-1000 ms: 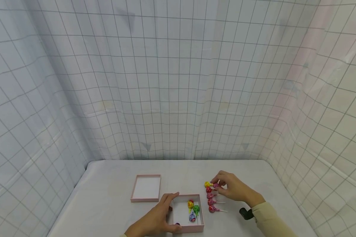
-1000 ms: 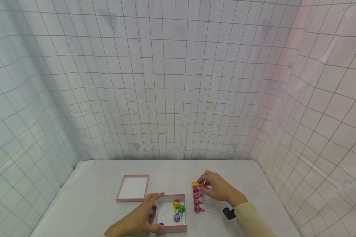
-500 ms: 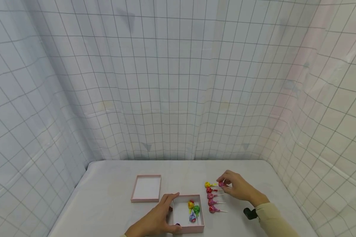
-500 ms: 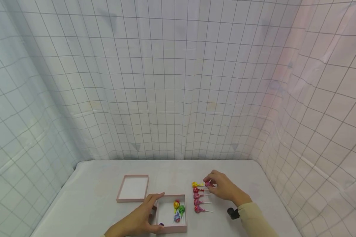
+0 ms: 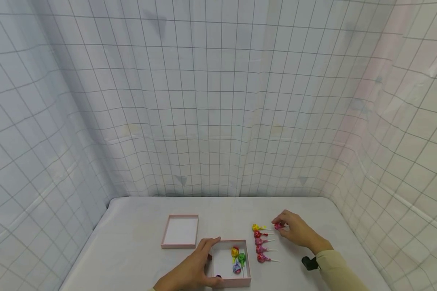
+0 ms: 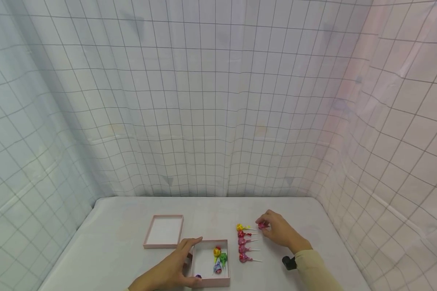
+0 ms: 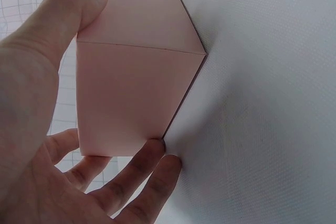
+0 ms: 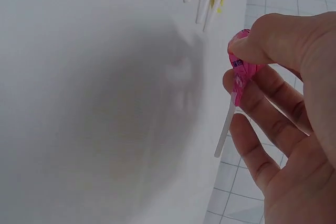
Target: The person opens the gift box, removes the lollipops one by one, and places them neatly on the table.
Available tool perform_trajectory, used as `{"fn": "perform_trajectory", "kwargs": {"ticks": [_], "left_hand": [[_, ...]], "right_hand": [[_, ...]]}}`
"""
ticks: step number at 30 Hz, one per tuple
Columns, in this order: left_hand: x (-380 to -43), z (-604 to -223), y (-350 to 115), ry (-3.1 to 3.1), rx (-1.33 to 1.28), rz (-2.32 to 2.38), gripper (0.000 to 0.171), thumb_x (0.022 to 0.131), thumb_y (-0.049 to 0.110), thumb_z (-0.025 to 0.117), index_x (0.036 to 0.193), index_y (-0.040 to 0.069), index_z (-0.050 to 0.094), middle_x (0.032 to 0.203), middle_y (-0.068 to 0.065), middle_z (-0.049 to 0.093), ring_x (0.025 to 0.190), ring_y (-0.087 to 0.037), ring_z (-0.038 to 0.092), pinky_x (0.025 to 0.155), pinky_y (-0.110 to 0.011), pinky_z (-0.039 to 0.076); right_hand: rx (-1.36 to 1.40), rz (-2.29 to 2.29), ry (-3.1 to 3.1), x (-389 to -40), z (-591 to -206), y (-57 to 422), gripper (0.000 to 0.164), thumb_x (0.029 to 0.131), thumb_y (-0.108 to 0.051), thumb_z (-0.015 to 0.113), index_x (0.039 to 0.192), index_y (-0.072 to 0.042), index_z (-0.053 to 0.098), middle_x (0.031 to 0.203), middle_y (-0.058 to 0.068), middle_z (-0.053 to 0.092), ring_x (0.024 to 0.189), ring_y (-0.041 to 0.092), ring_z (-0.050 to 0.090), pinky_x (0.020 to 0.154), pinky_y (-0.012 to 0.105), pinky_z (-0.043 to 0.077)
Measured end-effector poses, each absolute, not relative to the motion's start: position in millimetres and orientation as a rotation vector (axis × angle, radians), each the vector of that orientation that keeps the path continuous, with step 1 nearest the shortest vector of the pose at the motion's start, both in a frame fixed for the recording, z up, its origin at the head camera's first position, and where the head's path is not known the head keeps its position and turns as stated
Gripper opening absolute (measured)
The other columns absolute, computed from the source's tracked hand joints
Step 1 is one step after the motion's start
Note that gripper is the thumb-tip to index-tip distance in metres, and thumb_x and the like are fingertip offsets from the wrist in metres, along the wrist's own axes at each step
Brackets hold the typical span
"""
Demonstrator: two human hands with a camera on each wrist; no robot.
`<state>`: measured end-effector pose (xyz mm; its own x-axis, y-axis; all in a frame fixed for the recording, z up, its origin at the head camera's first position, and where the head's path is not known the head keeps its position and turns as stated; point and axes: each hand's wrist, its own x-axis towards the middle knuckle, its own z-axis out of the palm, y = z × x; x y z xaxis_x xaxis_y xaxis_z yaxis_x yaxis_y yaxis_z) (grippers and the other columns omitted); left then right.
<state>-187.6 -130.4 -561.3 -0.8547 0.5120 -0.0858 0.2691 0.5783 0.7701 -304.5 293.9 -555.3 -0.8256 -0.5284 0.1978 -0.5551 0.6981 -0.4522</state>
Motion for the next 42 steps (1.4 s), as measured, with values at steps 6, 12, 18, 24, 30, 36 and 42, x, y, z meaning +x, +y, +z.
{"fn": "perform_trajectory", "kwargs": {"ticks": [6,12,18,24,30,36,42], "left_hand": [[-186.9,-560.8,-130.3,2.508,0.628,1.158,0.118,0.091,0.039,0.103,0.182,0.015,0.032,0.172,-0.014,0.045,0.130,-0.025,0.065,0.113,-0.044,0.064],[-186.3,-559.3,-130.2,2.516,0.639,1.149,0.117,0.091,0.039,0.103,0.182,0.015,0.033,0.171,-0.015,0.045,0.129,-0.024,0.065,0.112,-0.042,0.064],[-185.8,-558.2,-130.4,2.517,0.648,1.148,0.116,0.091,0.040,0.102,0.181,0.014,0.033,0.170,-0.014,0.046,0.128,-0.023,0.065,0.110,-0.038,0.064],[-186.3,-558.9,-130.1,2.513,0.644,1.156,0.116,0.091,0.039,0.102,0.181,0.015,0.034,0.169,-0.012,0.046,0.127,-0.022,0.065,0.109,-0.037,0.064],[-186.5,-560.0,-130.1,2.502,0.626,1.169,0.116,0.090,0.036,0.103,0.181,0.016,0.034,0.170,-0.011,0.046,0.127,-0.023,0.064,0.111,-0.040,0.064],[-186.3,-560.0,-129.8,2.518,0.647,1.161,0.116,0.091,0.038,0.103,0.181,0.015,0.033,0.170,-0.013,0.046,0.128,-0.024,0.065,0.112,-0.042,0.064],[-185.5,-560.1,-129.6,2.517,0.644,1.163,0.116,0.090,0.037,0.103,0.181,0.015,0.034,0.171,-0.014,0.045,0.128,-0.025,0.067,0.112,-0.043,0.065]], "right_hand": [[0.883,0.773,-2.836,-304.6,-561.8,295.1,0.025,0.097,0.004,0.087,0.120,-0.008,0.084,0.110,-0.001,0.073,0.100,0.014,0.072,0.091,0.038,0.066],[0.888,0.811,-2.829,-305.9,-566.1,296.2,0.028,0.095,0.009,0.086,0.117,-0.008,0.084,0.111,-0.001,0.074,0.101,0.016,0.073,0.092,0.035,0.066],[0.909,0.817,-2.818,-308.4,-566.3,295.9,0.025,0.097,0.009,0.084,0.117,-0.006,0.085,0.112,0.000,0.075,0.101,0.017,0.074,0.095,0.041,0.067],[0.891,0.830,-2.840,-309.5,-566.7,296.2,0.024,0.098,0.006,0.085,0.118,-0.007,0.084,0.112,0.000,0.075,0.100,0.017,0.071,0.093,0.038,0.065],[0.864,0.812,-2.853,-311.6,-570.0,296.7,0.023,0.099,0.002,0.088,0.118,-0.009,0.084,0.111,-0.002,0.074,0.099,0.011,0.070,0.091,0.035,0.065],[0.834,0.794,-2.873,-313.1,-572.8,296.1,0.022,0.100,0.000,0.087,0.118,-0.011,0.084,0.112,-0.004,0.074,0.102,0.008,0.069,0.094,0.036,0.066],[0.825,0.791,-2.883,-311.0,-570.8,295.1,0.020,0.101,-0.002,0.087,0.118,-0.011,0.084,0.112,-0.005,0.075,0.105,0.013,0.074,0.099,0.040,0.067]]}}
